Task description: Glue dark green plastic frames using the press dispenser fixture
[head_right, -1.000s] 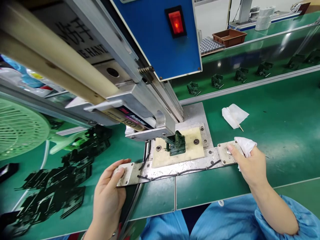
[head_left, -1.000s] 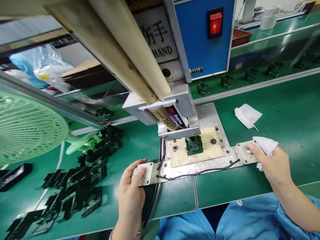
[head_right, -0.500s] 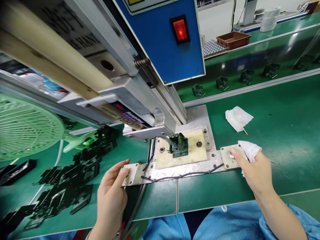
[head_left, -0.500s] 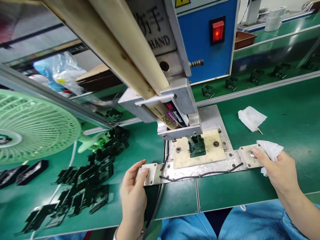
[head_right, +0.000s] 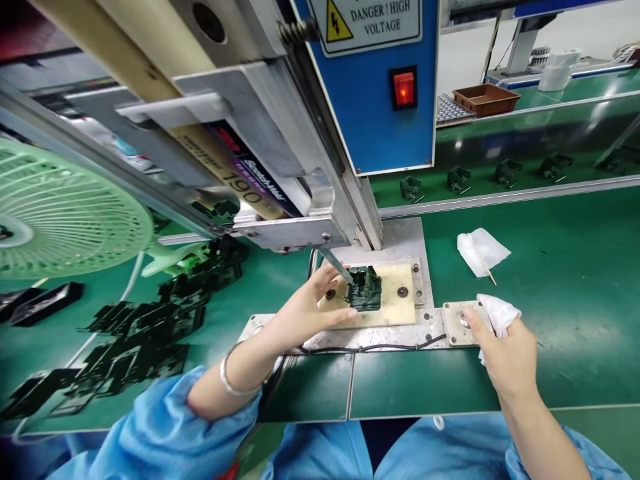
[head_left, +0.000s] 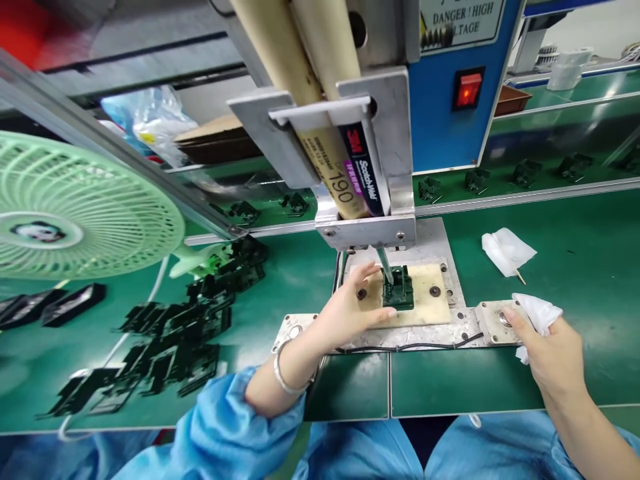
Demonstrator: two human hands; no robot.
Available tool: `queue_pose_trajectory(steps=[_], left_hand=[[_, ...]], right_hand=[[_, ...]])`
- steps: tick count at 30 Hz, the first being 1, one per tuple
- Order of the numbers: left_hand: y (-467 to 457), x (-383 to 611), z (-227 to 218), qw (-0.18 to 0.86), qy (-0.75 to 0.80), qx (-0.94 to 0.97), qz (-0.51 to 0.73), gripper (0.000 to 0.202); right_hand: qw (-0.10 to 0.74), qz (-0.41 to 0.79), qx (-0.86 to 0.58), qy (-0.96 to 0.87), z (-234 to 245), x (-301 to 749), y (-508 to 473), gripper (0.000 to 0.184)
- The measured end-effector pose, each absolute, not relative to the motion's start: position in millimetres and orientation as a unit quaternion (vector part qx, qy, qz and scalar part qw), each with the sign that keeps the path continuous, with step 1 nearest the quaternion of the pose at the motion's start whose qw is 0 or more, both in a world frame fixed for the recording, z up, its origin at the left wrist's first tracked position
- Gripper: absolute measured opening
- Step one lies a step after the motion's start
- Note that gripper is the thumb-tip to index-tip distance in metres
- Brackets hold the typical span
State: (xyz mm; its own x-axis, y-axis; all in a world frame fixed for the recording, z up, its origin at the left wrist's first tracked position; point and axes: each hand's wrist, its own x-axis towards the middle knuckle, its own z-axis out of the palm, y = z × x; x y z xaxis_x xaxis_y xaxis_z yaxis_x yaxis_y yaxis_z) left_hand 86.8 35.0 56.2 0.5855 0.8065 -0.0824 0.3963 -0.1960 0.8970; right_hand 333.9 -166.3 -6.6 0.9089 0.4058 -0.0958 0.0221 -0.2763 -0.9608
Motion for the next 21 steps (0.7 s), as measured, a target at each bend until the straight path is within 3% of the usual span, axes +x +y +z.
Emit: queue_pose_trajectory(steps=[5,17,21], left_hand=[[37.9,99.6,66.9,0.564,0.33,0.734,0.186,0.062],[2.5,80.4,89.6,0.728,0.376,0.567,0.086,0.042],[-33.5,66.1,82.0,0.867,0.298,0.397,0.048,0.055]], right_hand=[[0.586,0.173,-0.777,-0.153,-5.7,335.3,-165.1,0.067],[0.61,0.172,-0.754,-0.173,-12.7,340.4,-164.5,0.064],[0.661,0.096,-0.723,-0.174,-15.0,337.2,-170.3,0.051]])
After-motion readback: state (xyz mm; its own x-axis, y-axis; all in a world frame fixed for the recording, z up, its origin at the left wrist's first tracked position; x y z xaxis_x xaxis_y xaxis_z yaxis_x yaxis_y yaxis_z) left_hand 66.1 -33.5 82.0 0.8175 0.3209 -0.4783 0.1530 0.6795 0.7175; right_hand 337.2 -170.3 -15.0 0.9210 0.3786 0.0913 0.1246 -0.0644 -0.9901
